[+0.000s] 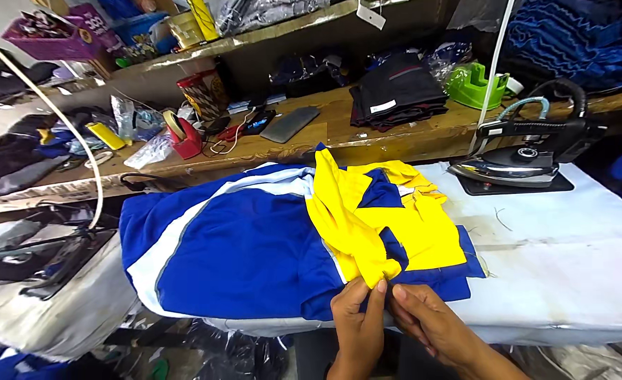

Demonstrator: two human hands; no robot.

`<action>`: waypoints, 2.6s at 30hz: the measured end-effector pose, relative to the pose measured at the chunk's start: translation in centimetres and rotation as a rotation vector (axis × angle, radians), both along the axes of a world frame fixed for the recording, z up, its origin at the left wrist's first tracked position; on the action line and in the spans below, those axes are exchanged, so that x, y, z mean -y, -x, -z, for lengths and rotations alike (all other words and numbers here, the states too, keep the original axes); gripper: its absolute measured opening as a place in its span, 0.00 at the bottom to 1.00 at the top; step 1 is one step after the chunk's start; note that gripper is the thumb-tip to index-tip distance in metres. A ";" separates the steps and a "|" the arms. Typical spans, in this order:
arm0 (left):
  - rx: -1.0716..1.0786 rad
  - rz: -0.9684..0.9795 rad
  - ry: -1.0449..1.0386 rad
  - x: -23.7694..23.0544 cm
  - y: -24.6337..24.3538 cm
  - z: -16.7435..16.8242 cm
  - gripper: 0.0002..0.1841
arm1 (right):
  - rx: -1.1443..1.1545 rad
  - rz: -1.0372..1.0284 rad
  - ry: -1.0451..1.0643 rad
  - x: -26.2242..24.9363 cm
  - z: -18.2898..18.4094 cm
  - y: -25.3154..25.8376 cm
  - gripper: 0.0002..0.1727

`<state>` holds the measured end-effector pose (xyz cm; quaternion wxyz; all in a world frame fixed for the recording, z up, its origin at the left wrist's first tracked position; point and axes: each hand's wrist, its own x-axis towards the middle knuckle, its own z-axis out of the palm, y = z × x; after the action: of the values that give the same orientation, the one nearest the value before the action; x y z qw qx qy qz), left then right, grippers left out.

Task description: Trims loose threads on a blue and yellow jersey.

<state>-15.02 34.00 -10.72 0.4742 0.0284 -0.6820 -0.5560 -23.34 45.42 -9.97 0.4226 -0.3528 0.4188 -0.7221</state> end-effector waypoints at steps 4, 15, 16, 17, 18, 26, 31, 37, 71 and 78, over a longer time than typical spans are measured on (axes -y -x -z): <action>0.049 -0.014 -0.092 1.3 -1.5 -1.1 0.10 | -0.231 -0.192 -0.121 -1.6 -0.6 1.7 0.25; 0.183 -0.288 0.231 5.6 -5.8 -5.3 0.06 | -0.980 0.176 0.117 3.7 -8.1 2.7 0.23; 0.218 -0.277 0.310 5.8 -5.7 -5.5 0.06 | -1.020 0.127 0.093 4.5 -8.6 2.7 0.23; 0.247 -0.250 0.359 5.9 -5.5 -5.9 0.07 | -1.033 0.069 0.082 5.2 -9.0 2.8 0.23; 0.262 -0.213 0.374 5.9 -5.2 -6.1 0.08 | -1.005 0.020 0.096 5.8 -9.1 3.0 0.19; 0.095 -0.136 0.077 4.2 -1.4 -4.9 0.08 | -0.469 0.112 0.114 5.1 -6.9 4.0 0.03; 0.122 0.070 0.049 4.8 -1.3 -5.0 0.05 | -0.447 0.056 0.211 4.7 -5.2 5.6 0.04; 0.083 0.424 -0.319 5.1 -0.9 -4.5 0.03 | -0.350 0.068 0.165 4.4 -4.6 5.7 0.02; 0.149 0.117 -0.013 3.7 -0.3 -5.7 0.06 | -0.242 -0.115 0.013 0.3 -3.4 3.9 0.21; 0.127 0.140 -0.068 3.2 -0.2 -5.3 0.06 | -0.133 -0.052 0.058 0.9 -2.8 3.2 0.20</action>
<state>-14.81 30.84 -5.44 0.3888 0.0318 -0.6918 -0.6077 -26.59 44.56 -7.18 0.4020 -0.4229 0.4156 -0.6977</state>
